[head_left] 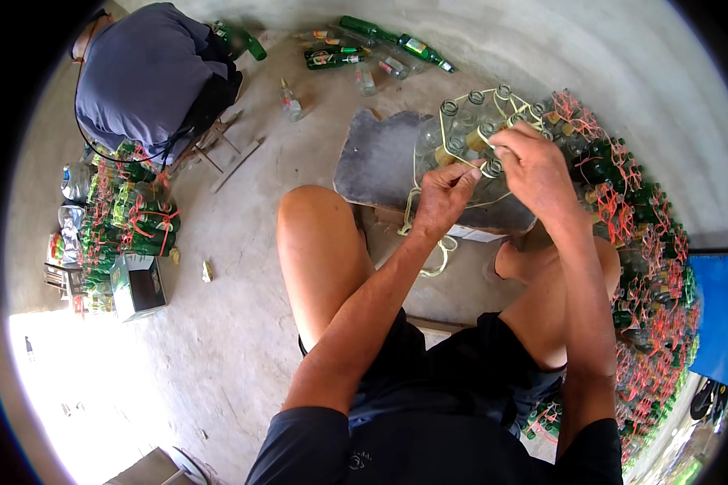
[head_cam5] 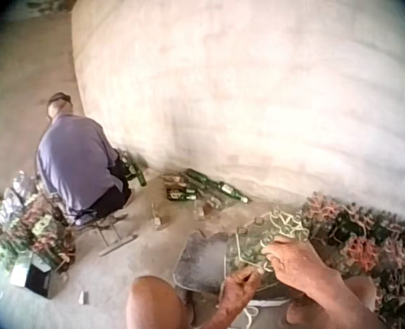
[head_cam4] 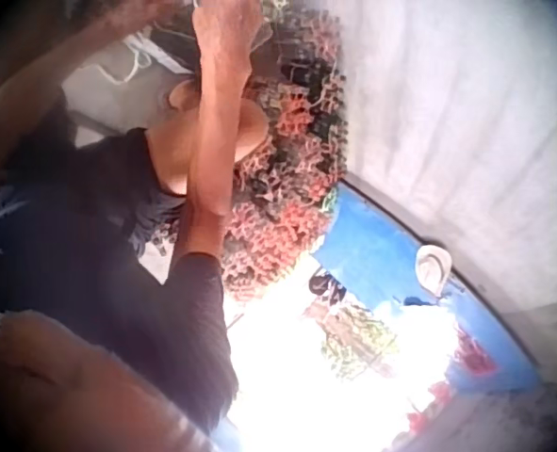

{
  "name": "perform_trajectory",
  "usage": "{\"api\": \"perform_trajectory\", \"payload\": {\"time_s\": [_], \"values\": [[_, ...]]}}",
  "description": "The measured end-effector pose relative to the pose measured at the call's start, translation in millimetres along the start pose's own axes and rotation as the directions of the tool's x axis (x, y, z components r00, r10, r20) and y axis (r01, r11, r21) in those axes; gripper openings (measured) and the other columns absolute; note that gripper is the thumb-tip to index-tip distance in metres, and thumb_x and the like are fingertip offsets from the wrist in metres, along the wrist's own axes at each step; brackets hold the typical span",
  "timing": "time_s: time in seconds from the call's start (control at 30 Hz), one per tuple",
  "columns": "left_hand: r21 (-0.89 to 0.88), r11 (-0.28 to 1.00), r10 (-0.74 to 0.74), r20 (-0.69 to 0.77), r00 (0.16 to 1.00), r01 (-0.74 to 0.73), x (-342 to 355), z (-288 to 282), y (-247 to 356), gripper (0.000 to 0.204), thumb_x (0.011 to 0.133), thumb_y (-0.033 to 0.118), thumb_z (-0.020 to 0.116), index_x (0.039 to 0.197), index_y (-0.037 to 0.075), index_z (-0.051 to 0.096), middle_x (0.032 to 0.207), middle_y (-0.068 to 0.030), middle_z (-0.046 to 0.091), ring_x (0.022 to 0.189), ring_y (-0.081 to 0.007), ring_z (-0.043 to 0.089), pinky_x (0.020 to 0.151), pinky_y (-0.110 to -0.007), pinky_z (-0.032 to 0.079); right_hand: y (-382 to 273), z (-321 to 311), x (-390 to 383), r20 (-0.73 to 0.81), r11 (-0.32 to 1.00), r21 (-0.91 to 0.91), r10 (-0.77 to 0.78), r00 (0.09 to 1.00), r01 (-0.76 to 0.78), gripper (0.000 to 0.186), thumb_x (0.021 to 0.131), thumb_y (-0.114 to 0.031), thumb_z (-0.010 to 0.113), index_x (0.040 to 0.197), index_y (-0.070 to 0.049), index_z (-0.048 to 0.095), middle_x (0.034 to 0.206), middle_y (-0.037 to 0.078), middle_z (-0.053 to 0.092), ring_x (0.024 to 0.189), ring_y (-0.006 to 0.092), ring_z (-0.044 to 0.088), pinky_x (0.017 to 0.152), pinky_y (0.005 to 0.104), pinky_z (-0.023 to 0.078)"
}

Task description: The person sits on the floor and ties a bundle of green glass bottles together using a yellow rope. They arrange the bottles on a small wooden board, wrap the rope around the necks, and tie knots to secure the bundle.

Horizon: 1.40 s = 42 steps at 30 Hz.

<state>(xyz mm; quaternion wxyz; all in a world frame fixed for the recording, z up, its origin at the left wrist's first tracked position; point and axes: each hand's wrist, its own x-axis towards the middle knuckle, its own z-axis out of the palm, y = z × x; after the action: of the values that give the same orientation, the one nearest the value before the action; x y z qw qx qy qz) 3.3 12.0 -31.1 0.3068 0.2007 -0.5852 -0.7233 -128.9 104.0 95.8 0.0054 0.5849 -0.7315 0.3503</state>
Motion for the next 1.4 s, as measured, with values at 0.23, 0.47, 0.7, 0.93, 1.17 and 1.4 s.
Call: {"api": "perform_trajectory", "payload": {"time_s": [0.23, 0.47, 0.7, 0.93, 1.17, 1.4], "values": [[-0.08, 0.997, -0.003, -0.026, 1.0, 0.001, 2.7, -5.2, -10.5, 0.021, 0.104, 0.013, 0.07, 0.121, 0.002, 0.078, 0.078, 0.0104, 0.054, 0.067, -0.0006, 0.042, 0.057, -0.021, 0.035, 6.4, 20.2, 20.1, 0.284, 0.961, -0.233, -0.077, 0.956, 0.146, 0.012, 0.085, -0.002, 0.065, 0.094, -0.004, 0.073, 0.094, 0.017, 0.071, 0.092, 0.0414, 0.069, 0.076, 0.0525, 0.055], [-0.081, 0.997, -0.01, -0.068, 0.998, 0.004, 3.3, -7.3, -15.3, 0.017, 0.103, 0.012, 0.071, 0.113, 0.0, 0.079, 0.079, 0.0101, 0.057, 0.07, -0.001, 0.045, 0.059, -0.022, 0.037, 8.7, 21.3, 41.7, 0.483, 0.962, -0.252, 0.03, 0.875, 0.106, 0.018, 0.084, -0.007, 0.059, 0.09, -0.005, 0.075, 0.09, 0.019, 0.073, 0.086, 0.0446, 0.069, 0.076, 0.0529, 0.055], [-0.036, 0.999, -0.018, -0.11, 0.994, 0.014, 5.9, -10.9, -18.5, 0.016, 0.101, 0.014, 0.074, 0.104, -0.001, 0.079, 0.078, 0.0109, 0.056, 0.071, -0.0012, 0.043, 0.058, -0.022, 0.035, 21.2, 21.6, 60.7, 0.65, 0.982, -0.174, 0.057, 0.758, 0.075, 0.026, 0.083, -0.01, 0.055, 0.096, -0.005, 0.078, 0.089, 0.02, 0.074, 0.087, 0.0404, 0.071, 0.077, 0.0506, 0.055], [0.061, 0.998, -0.009, -0.183, 0.983, 0.02, 6.7, -13.8, -18.2, 0.018, 0.101, 0.015, 0.075, 0.097, -0.002, 0.078, 0.075, 0.0103, 0.055, 0.067, -0.0012, 0.042, 0.055, -0.023, 0.032, 33.1, 29.8, 70.7, 0.761, 0.978, -0.171, 0.21, 0.614, -0.122, 0.032, 0.082, -0.006, 0.051, 0.1, -0.002, 0.078, 0.086, 0.017, 0.074, 0.075, 0.0288, 0.067, 0.069, 0.0434, 0.052], [0.19, 0.982, 0.067, -0.285, 0.956, -0.012, 10.9, -8.1, -19.7, 0.021, 0.096, 0.013, 0.078, 0.087, -0.006, 0.074, 0.062, 0.0042, 0.054, 0.061, -0.0045, 0.043, 0.052, -0.029, 0.038, 35.9, 28.5, 74.0, 0.795, 0.986, -0.084, 0.154, 0.587, -0.146, 0.035, 0.081, -0.001, 0.049, 0.103, 0.001, 0.076, 0.09, 0.016, 0.074, 0.071, 0.0259, 0.065, 0.063, 0.0425, 0.05], [0.284, 0.958, 0.071, -0.362, 0.929, 0.037, 14.9, -6.3, -22.3, 0.028, 0.099, 0.021, 0.075, 0.086, -0.005, 0.076, 0.062, -0.0023, 0.06, 0.061, -0.0069, 0.048, 0.055, -0.032, 0.042, -0.5, 19.5, 91.1, 0.831, 0.926, -0.361, 0.372, 0.413, -0.107, 0.034, 0.083, 0.003, 0.051, 0.104, -0.002, 0.077, 0.09, 0.015, 0.071, 0.077, 0.0286, 0.068, 0.064, 0.0415, 0.051]]}}
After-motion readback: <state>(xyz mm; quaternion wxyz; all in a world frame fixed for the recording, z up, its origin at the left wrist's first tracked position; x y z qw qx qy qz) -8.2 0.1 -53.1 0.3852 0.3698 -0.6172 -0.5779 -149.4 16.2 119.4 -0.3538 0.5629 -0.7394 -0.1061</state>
